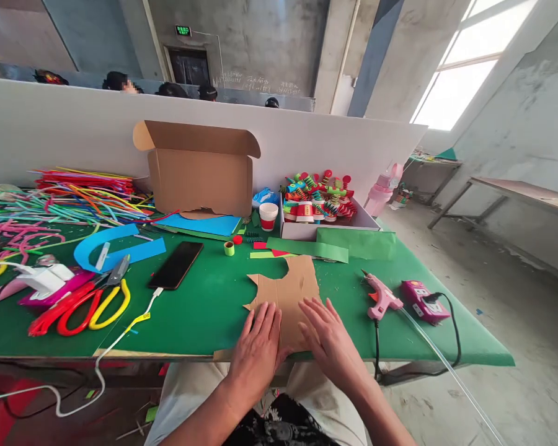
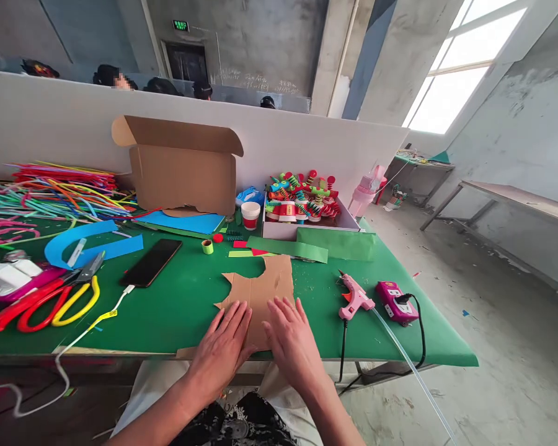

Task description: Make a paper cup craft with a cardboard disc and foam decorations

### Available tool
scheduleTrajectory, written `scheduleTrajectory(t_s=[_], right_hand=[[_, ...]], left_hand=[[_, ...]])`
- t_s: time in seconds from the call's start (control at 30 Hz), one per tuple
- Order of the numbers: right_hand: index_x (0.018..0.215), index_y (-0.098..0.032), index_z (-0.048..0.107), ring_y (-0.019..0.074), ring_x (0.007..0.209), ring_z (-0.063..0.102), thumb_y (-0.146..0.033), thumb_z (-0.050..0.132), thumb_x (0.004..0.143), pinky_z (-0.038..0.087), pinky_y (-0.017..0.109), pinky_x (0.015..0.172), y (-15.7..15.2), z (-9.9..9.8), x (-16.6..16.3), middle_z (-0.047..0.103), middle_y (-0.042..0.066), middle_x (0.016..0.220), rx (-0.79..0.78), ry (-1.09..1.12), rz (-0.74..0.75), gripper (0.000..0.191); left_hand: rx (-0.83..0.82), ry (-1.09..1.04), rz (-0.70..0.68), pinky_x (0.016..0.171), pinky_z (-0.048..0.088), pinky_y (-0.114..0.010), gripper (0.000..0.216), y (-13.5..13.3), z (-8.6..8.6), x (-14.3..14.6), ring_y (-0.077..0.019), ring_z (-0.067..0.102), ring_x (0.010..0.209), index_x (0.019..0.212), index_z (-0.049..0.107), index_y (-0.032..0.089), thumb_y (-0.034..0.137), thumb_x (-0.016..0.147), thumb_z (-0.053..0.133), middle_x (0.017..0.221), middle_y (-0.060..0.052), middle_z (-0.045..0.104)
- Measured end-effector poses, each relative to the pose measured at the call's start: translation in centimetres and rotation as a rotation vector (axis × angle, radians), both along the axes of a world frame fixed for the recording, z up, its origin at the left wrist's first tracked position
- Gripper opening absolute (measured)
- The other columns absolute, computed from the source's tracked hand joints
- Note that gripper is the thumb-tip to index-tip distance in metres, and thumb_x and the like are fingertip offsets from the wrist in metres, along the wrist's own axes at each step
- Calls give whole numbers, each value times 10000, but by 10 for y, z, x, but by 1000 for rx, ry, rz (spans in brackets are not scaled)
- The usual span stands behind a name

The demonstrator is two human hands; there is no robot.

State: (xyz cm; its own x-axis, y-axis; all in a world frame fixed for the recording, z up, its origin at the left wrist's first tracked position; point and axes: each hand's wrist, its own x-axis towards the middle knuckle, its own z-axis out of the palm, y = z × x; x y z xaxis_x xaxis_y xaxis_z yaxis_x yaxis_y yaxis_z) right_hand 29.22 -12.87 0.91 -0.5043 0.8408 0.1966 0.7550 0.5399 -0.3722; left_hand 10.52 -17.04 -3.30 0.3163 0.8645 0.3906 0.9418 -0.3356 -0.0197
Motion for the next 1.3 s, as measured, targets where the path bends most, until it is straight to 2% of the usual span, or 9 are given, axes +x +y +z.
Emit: scheduleTrajectory(t_s=[0.13, 0.2, 0.33, 0.47, 0.57, 0.7, 0.8, 1.0, 1.3], right_hand=[[1390, -198, 528, 288, 1358, 462, -411, 413, 983, 266, 569, 1166, -12, -3, 1, 557, 132, 1413, -28, -24, 33, 473], [1410, -224, 507, 301, 1373, 439, -469, 475, 951, 252, 586, 1165, -14, -7, 8, 536, 124, 1434, -38, -33, 33, 521], [1409, -265, 511, 320, 1400, 394, -522, 555, 893, 218, 595, 1170, -13, -12, 19, 497, 104, 1472, -122, -94, 51, 578], [1338, -260, 586, 312, 1335, 480, -553, 524, 901, 223, 595, 1162, 2, 3, 19, 559, 119, 1413, -126, -96, 53, 530], [1285, -243, 623, 299, 1259, 552, -521, 477, 933, 303, 561, 1129, 37, 32, 8, 616, 120, 1342, 8, -36, 11, 471], [1170, -205, 686, 247, 1073, 646, -360, 416, 979, 480, 357, 935, 112, 77, -28, 703, 102, 1178, 140, -18, -57, 365], [1096, -171, 704, 204, 953, 666, -279, 370, 997, 470, 274, 847, 170, 97, -67, 735, 90, 1061, 175, -147, -77, 364], [1089, -97, 703, 218, 1047, 652, -152, 385, 974, 459, 263, 853, 249, 95, -137, 676, 166, 1178, 170, -435, -38, 343], [1120, -102, 688, 280, 1050, 674, -35, 452, 891, 501, 292, 805, 283, 83, -162, 714, 188, 1103, 93, -609, -26, 335]], left_hand=[[-113, -161, -9, 1003, 476, -397, 443, 8, 18, -29, -209, 588, 1216, 1290, 596, 184, 338, 1024, 277, 1299, -96, 651], [-118, -195, 79, 954, 505, -395, 462, 11, 20, -58, -214, 616, 1168, 1288, 597, 168, 337, 1027, 255, 1281, -108, 660], [-75, -146, 177, 969, 490, -447, 456, 11, 12, -104, -265, 574, 1224, 1236, 641, 178, 362, 1013, 288, 1300, -117, 646], [-78, -125, 160, 1011, 462, -456, 414, 8, 5, -110, -264, 528, 1281, 1253, 633, 184, 339, 1002, 342, 1342, -106, 618], [-58, -136, 172, 994, 472, -450, 401, 8, 4, -105, -261, 541, 1264, 1242, 640, 193, 332, 996, 355, 1329, -104, 628], [-18, -151, 176, 979, 479, -435, 385, 9, 3, -104, -256, 549, 1254, 1222, 651, 207, 320, 988, 367, 1316, -92, 638], [13, -157, 158, 971, 485, -419, 376, 9, 1, -105, -245, 559, 1242, 1215, 657, 213, 299, 980, 377, 1300, -85, 649], [83, -145, 152, 934, 504, -387, 354, 12, -9, -106, -234, 587, 1199, 1194, 674, 242, 285, 961, 411, 1268, -61, 671], [188, -99, 90, 910, 493, -317, 318, 18, -16, -114, -206, 592, 1181, 1190, 659, 259, 275, 936, 467, 1258, -24, 676]])
